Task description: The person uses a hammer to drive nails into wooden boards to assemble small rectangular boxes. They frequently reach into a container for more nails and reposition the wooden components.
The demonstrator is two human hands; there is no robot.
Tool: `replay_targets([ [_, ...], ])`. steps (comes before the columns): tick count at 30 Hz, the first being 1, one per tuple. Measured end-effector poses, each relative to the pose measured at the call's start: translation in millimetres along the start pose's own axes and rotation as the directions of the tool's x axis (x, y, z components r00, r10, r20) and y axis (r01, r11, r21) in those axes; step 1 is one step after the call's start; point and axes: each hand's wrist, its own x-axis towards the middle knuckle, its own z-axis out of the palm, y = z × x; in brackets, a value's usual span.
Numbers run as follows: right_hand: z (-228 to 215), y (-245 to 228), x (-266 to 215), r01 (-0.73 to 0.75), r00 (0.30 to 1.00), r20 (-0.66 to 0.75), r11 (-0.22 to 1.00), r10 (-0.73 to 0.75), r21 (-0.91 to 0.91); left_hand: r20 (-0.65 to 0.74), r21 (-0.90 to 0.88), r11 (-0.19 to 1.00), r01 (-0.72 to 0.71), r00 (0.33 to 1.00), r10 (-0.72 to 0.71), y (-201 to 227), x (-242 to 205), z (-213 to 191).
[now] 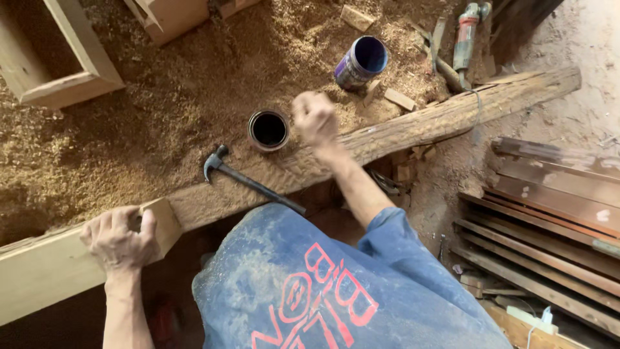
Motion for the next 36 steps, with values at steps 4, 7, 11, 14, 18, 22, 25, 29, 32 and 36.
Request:
replay_targets([
  [4, -14.4, 119.1, 50.1, -0.417, 0.889, 0.101, 0.88, 0.447, -0.226, -0.04, -0.018, 0.999, 0.042, 0.998, -0.043, 5.9, 1.9, 0.3],
  [7, -7.7, 216.9, 95.4, -0.417, 0.673, 0.364, 0.737, 0.644, -0.532, -0.151, 0.134, 0.99, 0.052, 0.988, -0.032, 9.0, 10.8, -0.4],
  [11, 43.3, 284.6, 117.6, -0.237, 0.468, 0.557, 0.705, 0.686, -0.669, -0.236, 0.394, 0.919, 0.016, 0.968, 0.085, 4.3, 15.0, -15.0],
  [14, 88.0, 295.4, 120.6, -0.146, 0.381, 0.646, 0.733, 0.662, -0.665, -0.424, 0.18, 0.936, 0.302, 0.883, -0.203, 1.8, 8.4, -15.5],
  [18, 122.7, 300.3, 132.4, -0.106, 0.305, 0.692, 0.746, 0.654, -0.658, -0.565, 0.09, 0.653, 0.752, 0.578, -0.589, 14.5, -20.1, -15.3],
  [22, 149.0, 285.3, 137.2, -0.114, 0.267, 0.716, 0.759, 0.645, -0.641, -0.615, -0.1, 0.512, 0.853, 0.351, -0.705, 23.7, -43.1, 0.7],
  [25, 144.3, 291.6, 138.1, -0.154, 0.239, 0.708, 0.746, 0.664, -0.648, -0.462, -0.471, 0.34, 0.814, 0.101, -0.881, 35.4, -41.1, 14.3],
  [29, 108.6, 311.4, 134.6, -0.243, 0.219, 0.67, 0.705, 0.709, -0.666, -0.077, -0.849, -0.041, 0.527, -0.201, -0.977, 36.3, -11.1, 17.2],
  [32, 94.5, 314.0, 134.5, -0.281, 0.211, 0.659, 0.691, 0.722, -0.666, -0.042, -0.923, -0.042, 0.383, -0.207, -0.977, 41.8, 1.7, 10.5],
  [36, 72.0, 319.2, 124.3, -0.341, 0.197, 0.641, 0.665, 0.742, -0.665, -0.029, -0.938, -0.026, 0.347, -0.153, -0.988, 42.1, 8.8, 7.9],
])
